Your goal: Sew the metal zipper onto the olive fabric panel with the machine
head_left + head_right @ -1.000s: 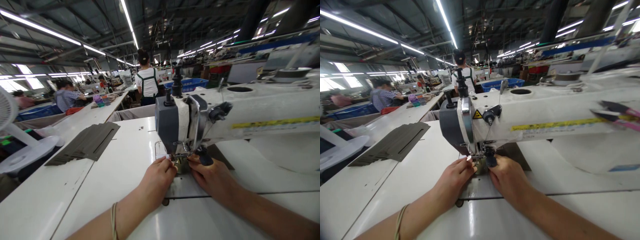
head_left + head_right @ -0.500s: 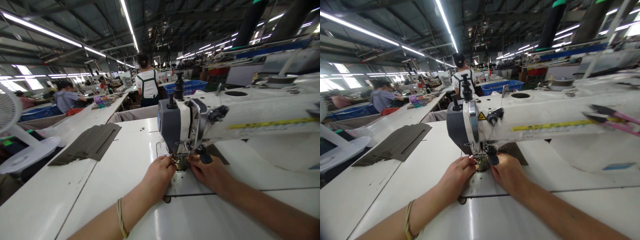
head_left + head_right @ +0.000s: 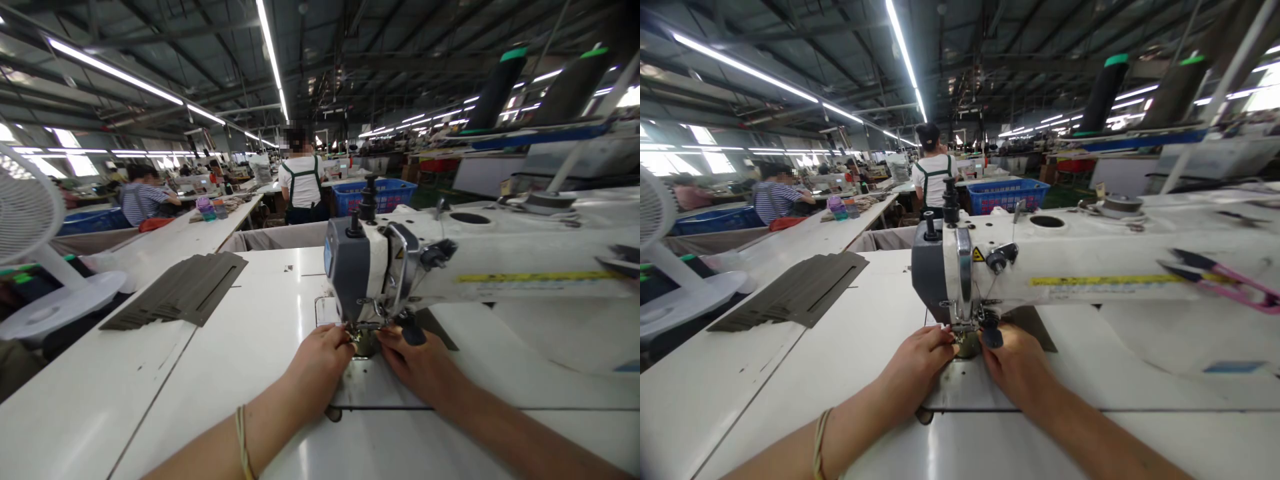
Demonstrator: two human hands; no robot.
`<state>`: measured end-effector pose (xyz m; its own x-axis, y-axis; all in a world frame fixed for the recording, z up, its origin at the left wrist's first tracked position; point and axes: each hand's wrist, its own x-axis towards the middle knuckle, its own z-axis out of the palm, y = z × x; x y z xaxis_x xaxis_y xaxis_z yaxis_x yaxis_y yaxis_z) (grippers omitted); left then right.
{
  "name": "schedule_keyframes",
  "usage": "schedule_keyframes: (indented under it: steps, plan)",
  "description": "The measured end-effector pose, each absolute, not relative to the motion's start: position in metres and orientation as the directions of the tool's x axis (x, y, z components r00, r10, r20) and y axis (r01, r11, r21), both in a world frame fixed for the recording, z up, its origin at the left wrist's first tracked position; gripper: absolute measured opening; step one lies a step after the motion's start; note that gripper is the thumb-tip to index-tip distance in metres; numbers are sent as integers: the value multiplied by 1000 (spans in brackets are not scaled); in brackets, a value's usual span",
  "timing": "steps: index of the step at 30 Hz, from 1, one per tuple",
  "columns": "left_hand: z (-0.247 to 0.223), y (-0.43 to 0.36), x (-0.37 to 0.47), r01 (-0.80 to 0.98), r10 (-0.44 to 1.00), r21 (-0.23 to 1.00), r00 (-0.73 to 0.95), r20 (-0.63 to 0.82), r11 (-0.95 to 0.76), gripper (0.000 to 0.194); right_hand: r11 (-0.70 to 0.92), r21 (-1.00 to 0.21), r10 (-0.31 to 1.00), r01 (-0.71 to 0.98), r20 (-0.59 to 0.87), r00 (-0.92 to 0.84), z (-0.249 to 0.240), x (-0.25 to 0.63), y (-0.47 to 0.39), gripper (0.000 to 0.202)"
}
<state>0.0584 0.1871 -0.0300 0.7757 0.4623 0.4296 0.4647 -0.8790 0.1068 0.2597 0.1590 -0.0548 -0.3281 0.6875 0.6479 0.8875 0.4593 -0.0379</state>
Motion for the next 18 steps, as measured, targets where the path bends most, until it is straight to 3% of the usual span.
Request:
schedule_keyframes:
  steps: [11,15,18]
  plan:
    - [-38,188,59,515,515,132,735,441,-847,14,476,-62,702,877,627,-337,-61,261,161,34]
    - [-39,191,57,507,519,172,697,495,-845,8,487,-24,698,873,612,-372,-53,267,158,27]
    - [-28,185,53,526,534,170,684,496,-833,10,393,29,714,919,620,-325,-44,274,145,19]
